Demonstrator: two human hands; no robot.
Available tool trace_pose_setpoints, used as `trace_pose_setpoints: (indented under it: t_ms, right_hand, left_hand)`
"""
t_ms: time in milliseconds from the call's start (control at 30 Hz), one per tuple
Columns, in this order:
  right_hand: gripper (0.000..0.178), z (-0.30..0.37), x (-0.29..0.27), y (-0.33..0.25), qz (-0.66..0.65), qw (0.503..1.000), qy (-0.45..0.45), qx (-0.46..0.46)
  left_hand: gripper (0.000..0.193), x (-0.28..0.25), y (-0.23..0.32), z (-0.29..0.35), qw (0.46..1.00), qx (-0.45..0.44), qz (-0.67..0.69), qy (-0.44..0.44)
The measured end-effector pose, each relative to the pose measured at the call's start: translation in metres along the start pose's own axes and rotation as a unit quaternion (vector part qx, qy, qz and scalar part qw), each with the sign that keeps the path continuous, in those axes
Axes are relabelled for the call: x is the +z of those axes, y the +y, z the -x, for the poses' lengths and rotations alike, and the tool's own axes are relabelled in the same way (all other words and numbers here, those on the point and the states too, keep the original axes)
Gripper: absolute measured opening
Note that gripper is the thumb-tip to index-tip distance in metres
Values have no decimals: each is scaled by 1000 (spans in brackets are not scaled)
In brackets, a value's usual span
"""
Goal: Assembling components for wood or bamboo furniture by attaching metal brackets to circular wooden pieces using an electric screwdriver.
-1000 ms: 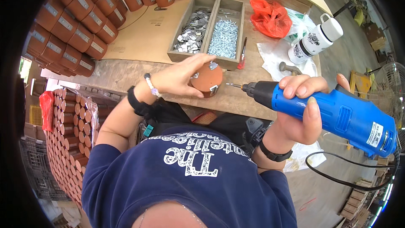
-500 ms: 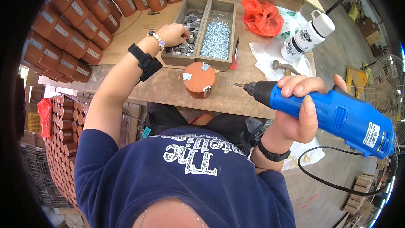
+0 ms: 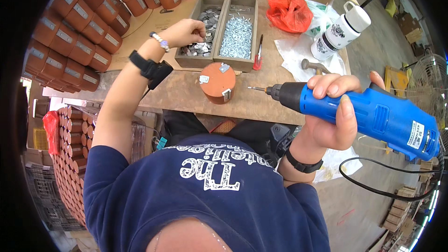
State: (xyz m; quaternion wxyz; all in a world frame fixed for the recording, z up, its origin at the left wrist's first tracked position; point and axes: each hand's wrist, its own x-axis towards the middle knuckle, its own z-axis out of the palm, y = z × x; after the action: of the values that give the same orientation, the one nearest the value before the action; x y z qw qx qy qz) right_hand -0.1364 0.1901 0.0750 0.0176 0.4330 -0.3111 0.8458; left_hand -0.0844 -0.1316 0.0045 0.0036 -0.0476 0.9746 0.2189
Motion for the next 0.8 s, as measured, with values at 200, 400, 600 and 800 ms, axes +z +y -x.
trace_pose_setpoints:
  t_ms: [200, 400, 600, 800]
  right_hand:
    - [54, -1, -1, 2, -8, 1000, -1, 7]
    - [54, 0, 4, 2, -17, 999, -26, 19]
    - [54, 1, 3, 0, -9, 1000, -27, 11]
    - [55, 1, 6, 5, -12, 999, -29, 22]
  left_hand:
    - [9, -14, 71, 34, 965, 131, 183, -133]
    - [6, 27, 94, 44, 964, 136, 181, -140]
    - [15, 49, 105, 70, 974, 155, 40, 162]
    - [47, 80, 109, 94, 954, 94, -7, 286]
